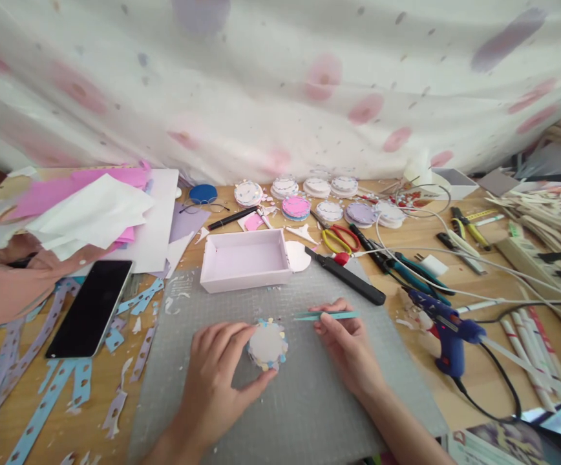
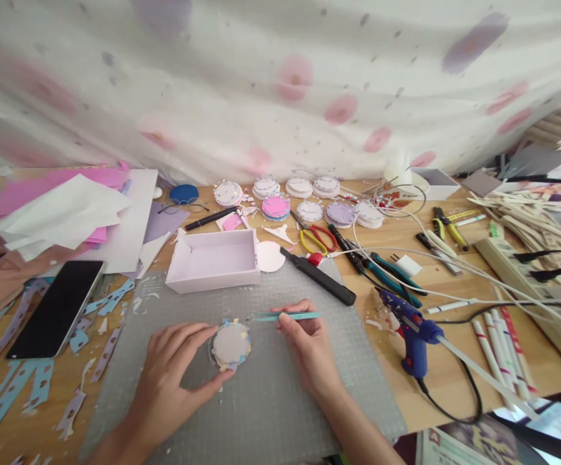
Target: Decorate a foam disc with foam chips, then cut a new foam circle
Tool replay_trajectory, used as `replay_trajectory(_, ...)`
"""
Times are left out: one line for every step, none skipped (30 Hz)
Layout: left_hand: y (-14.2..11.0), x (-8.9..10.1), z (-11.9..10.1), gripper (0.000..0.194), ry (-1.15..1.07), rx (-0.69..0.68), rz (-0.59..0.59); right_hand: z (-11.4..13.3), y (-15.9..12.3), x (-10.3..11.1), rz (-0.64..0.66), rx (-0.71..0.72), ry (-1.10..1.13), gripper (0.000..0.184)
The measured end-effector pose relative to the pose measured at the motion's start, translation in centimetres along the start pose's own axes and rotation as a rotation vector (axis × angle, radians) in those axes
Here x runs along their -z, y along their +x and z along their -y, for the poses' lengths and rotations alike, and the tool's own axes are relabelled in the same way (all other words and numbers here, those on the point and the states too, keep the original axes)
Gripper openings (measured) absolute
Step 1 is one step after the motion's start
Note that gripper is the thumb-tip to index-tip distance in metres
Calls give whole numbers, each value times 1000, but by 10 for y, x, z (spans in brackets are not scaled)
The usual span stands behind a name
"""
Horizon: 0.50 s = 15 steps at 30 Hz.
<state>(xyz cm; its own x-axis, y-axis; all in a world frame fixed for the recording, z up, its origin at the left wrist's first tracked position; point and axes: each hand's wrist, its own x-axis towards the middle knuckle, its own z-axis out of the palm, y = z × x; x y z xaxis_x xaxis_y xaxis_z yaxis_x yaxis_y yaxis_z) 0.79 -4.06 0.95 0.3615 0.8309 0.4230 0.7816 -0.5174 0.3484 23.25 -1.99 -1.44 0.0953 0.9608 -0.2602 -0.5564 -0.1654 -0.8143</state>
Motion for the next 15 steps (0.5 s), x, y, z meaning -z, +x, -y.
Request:
replay_trajectory(0, 0, -1, 43, -5, -6, -10, 0, 0, -1, -13, -2, 2, 21)
replay_trajectory(1, 0, -1, 41, -11, -7, -19, 1, 0, -1, -24, -6, 4, 22)
replay_trajectory(1, 0, -1, 38, -17, -7, -28, 1, 0, -2, -33, -8, 4, 23)
replay_trajectory(1, 0, -1, 36, -22, -7, -33, 1, 1, -2, -38, -11, 3, 24)
replay_trajectory(1, 0, 0, 34, -26, -9, -37, 1, 1, -2, -40, -14, 2, 24)
replay_trajectory(1, 0, 0, 33, -31, -11, -37, 1, 1, -2, -41, -19, 1, 24)
replay_trajectory(1, -1, 1, 32, -37, -15, -34, 1, 1, -2, -42, -24, 3, 23)
replay_trajectory(2, -2, 1, 32, -42, -19, -29, 1, 0, -1, -42, -29, 7, 22)
replay_trajectory(2, -2, 2, 32, -47, -23, -25, 2, 0, -1, -41, -35, 14, 22)
replay_trajectory(2, -3, 3, 32, -52, -26, -23, 2, 0, 0, -40, -40, 23, 21)
replay_trajectory(2, -3, 4, 32, -54, -29, -21, 2, 0, 0, -40, -45, 33, 21)
replay_trajectory(2, -3, 4, 32, -55, -32, -19, 2, 0, 1, -40, -51, 41, 21)
replay_trajectory(2, -3, 5, 31, -55, -35, -18, 2, 1, 1, -42, -57, 46, 21)
replay_trajectory(2, -3, 6, 31, -56, -40, -18, 2, 1, 1, -45, -63, 47, 22)
replay_trajectory(1, -3, 6, 30, -58, -46, -17, 2, 1, 1, -48, -66, 45, 22)
